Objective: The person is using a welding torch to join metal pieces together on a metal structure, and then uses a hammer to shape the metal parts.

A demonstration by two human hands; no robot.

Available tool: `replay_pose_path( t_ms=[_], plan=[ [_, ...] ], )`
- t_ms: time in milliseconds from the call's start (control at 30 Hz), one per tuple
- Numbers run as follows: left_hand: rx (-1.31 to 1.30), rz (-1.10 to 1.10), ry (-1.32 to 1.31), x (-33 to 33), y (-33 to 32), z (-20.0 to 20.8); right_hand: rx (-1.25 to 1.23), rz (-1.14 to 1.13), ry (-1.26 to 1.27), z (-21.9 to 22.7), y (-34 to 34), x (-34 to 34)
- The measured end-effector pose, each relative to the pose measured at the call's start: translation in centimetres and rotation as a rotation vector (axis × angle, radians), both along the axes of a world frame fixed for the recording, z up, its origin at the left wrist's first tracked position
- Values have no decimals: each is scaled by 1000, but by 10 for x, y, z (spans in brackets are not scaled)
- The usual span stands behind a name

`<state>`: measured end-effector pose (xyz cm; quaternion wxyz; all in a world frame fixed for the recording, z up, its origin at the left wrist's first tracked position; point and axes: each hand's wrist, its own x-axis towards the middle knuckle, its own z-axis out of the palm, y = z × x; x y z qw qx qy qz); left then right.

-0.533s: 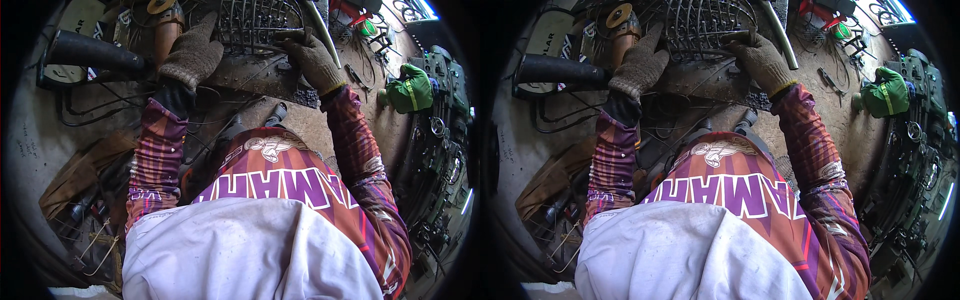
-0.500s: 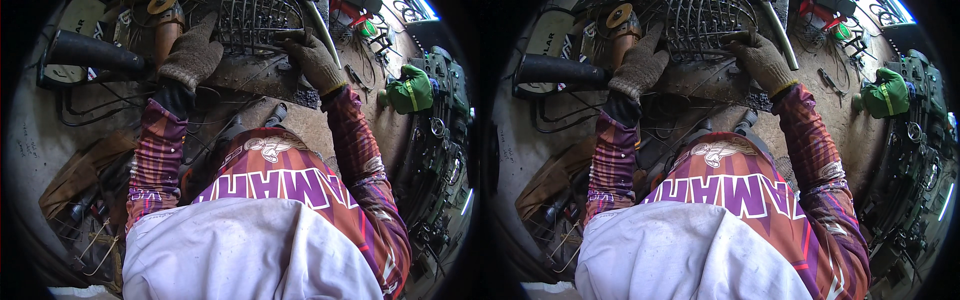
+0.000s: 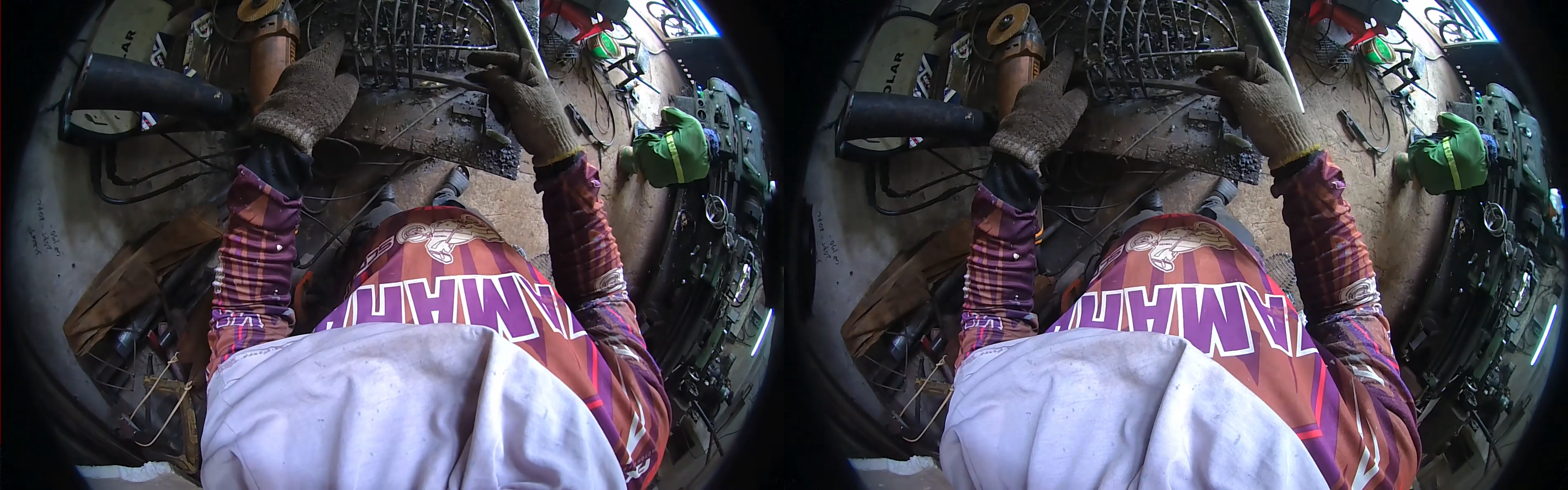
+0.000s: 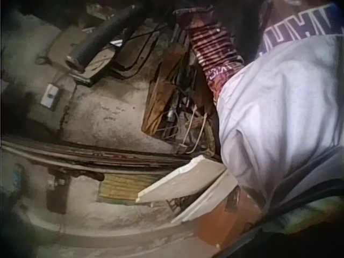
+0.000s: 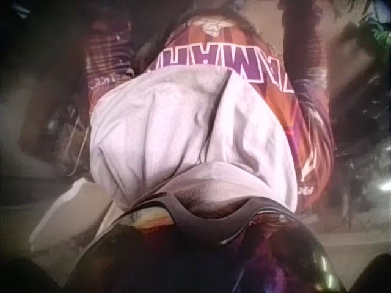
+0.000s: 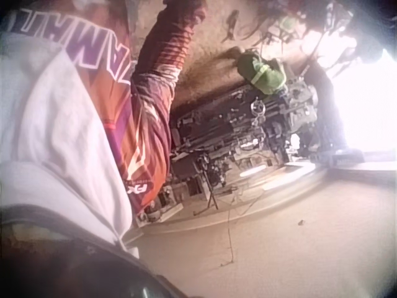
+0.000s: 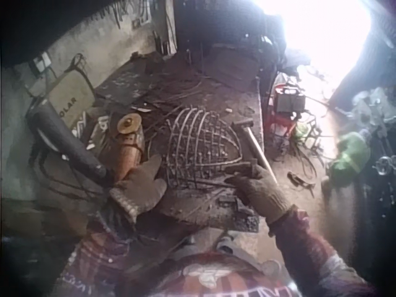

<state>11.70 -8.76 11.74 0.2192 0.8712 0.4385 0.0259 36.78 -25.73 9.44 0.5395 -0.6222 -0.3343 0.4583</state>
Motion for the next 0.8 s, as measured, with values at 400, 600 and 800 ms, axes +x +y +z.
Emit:
replay_pose_path(
  t_ms=[400, 600, 800],
  plan=[
    [5, 1, 47, 3, 2, 1, -56, -14, 51, -2, -4, 0],
    [-63, 19, 33, 5, 1, 8, -50, -60, 41, 6, -4, -9],
    [-74, 5, 37, 7, 1, 13, -64, -56, 70, -2, -5, -3]
  ],
)
